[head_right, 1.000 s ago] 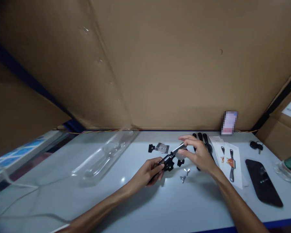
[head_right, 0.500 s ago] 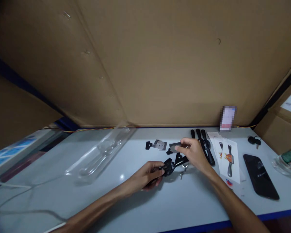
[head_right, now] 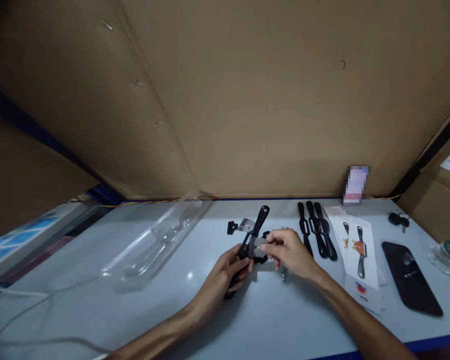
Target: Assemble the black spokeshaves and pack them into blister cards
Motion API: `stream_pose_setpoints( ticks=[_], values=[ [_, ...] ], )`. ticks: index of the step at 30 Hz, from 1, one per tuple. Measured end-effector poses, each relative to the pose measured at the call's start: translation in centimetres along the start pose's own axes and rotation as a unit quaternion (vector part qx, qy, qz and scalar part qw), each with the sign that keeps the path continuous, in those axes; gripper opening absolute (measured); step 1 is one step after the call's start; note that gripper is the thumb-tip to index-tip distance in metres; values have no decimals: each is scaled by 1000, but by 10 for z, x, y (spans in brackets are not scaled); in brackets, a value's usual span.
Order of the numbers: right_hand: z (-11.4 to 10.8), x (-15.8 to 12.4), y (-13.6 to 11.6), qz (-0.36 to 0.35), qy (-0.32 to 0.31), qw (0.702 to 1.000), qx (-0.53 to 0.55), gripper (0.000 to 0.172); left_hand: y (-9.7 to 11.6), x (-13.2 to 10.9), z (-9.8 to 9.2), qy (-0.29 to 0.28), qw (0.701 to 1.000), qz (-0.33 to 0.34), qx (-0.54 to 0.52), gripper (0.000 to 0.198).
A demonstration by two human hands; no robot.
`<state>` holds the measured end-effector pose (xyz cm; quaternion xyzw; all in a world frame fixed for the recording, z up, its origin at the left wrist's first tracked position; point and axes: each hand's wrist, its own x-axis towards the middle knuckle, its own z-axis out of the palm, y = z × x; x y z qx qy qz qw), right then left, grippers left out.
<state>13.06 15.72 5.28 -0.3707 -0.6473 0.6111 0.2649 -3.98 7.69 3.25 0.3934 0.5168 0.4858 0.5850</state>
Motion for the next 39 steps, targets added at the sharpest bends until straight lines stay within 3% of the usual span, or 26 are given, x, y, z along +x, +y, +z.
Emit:
stream_pose_setpoints(
  ticks=[3, 9, 17, 22, 29, 39],
  values=[
    [5, 3, 5, 31, 3, 998, 49, 44, 2, -2, 2, -18, 999, 31, 5, 24],
    [12, 6, 9, 45, 35, 993, 102, 47, 3, -4, 4, -30, 999, -26, 5, 37],
    [23, 4, 19, -10, 45, 998, 44, 47, -11, 1, 4, -32, 999, -15, 26, 44],
    [24, 4, 20, -36, 54, 998, 20, 45, -10, 0, 5, -18, 999, 12, 43, 41],
    [21, 5, 18, 4, 32, 999, 29, 40, -5, -1, 5, -10, 997, 36, 64, 40],
    [15, 5, 20, 5, 29, 1000, 9, 42, -6, 2, 2, 1, 1000, 16, -14, 44]
  ],
)
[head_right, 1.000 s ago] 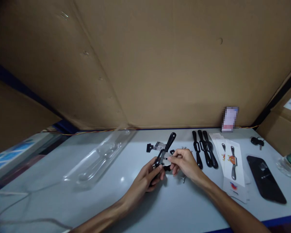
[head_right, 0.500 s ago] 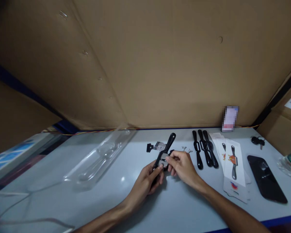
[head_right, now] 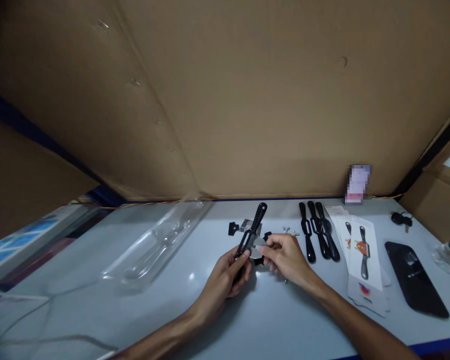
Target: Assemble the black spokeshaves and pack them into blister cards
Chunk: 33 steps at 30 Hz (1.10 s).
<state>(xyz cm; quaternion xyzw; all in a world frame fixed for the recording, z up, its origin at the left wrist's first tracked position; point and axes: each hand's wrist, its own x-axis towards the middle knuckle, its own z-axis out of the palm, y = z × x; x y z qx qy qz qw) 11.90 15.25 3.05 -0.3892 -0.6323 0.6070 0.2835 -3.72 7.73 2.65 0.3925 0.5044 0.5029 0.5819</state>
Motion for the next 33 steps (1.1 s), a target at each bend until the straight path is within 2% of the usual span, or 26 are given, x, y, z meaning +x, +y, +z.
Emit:
stream_pose_setpoints(
  ticks=[4, 6, 7, 8, 10, 13, 16, 18, 20, 27, 31, 33],
  values=[
    [-3, 0, -2, -12, -6, 1000, -20, 41, 2, -1, 1, 12, 1000, -11, -16, 50],
    [-4, -3, -5, -61, 22, 995, -74, 37, 3, -1, 1, 25, 999, -20, -22, 56],
    [-5, -5, -6, -108, 47, 985, -128, 35, 3, -1, 1, 30, 999, -24, -27, 59],
    [-7, -6, -6, -167, 71, 963, -197, 33, 3, -1, 1, 32, 998, -28, -35, 60],
    [-10, -10, -5, -286, 94, 889, -345, 30, 4, -1, 1, 26, 997, -35, -56, 62],
    [-13, -12, 0, -396, 65, 774, -490, 30, 6, -2, 1, 5, 995, -50, -81, 64],
    [-14, -12, 3, -449, 59, 704, -547, 33, 8, -4, 2, -10, 994, -63, -90, 66],
    [-13, -12, 3, -466, 62, 680, -563, 32, 10, -5, 2, -18, 993, -73, -90, 63],
    [-13, -13, 3, -464, 61, 680, -565, 32, 10, -5, 2, -24, 993, -80, -87, 57],
    [-14, -12, 6, -433, 46, 724, -536, 32, 7, -3, 1, -10, 994, -55, -91, 29],
    [-13, -12, 6, -428, 37, 751, -502, 32, 6, -2, 1, -6, 994, -62, -94, 33],
    [-11, -12, 4, -408, 45, 784, -466, 31, 6, -2, 1, -9, 993, -66, -92, 45]
  ],
)
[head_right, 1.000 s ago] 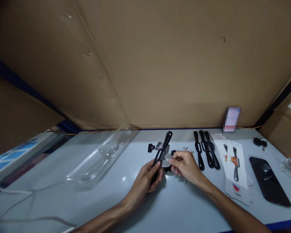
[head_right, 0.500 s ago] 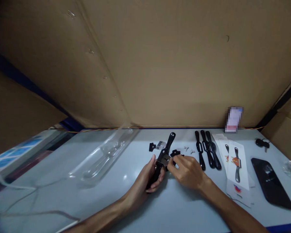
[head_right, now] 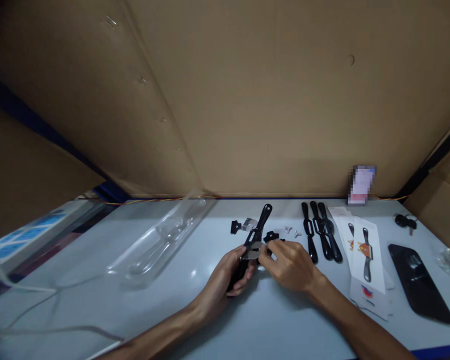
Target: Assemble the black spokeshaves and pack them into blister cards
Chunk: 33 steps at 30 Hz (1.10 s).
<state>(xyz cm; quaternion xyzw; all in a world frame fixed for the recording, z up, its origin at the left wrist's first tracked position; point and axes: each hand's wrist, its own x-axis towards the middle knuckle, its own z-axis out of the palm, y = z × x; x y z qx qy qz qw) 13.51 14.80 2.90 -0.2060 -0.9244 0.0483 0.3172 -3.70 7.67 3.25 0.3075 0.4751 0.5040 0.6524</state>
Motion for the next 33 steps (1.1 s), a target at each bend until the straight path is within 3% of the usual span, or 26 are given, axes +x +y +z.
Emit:
stream_pose_setpoints(
  ticks=[3, 5, 7, 8, 10, 17, 28, 33],
  values=[
    [0, 6, -5, 141, 41, 980, 130, 28, 0, 0, -1, -3, 1000, -1, -2, 63],
    [1, 11, -8, 267, 48, 925, 268, 31, 1, 0, -2, 2, 1000, 9, 7, 69],
    [4, 15, -9, 360, 20, 847, 391, 35, 1, -1, -2, 4, 999, 19, 28, 72],
    [6, 16, -9, 390, 3, 814, 431, 37, 0, -1, -2, 4, 999, 24, 38, 72],
    [9, 17, -8, 422, -13, 779, 464, 40, 0, -1, -1, 3, 998, 35, 50, 67],
    [13, 16, -11, 426, 15, 772, 472, 40, 2, -3, 1, -22, 997, 37, 65, 37],
    [12, 18, -18, 413, 24, 773, 480, 41, 1, 1, 0, -28, 989, 87, 112, 43],
    [13, 19, -17, 413, 24, 773, 482, 37, 0, -1, 1, -21, 991, 62, 116, 43]
  ],
)
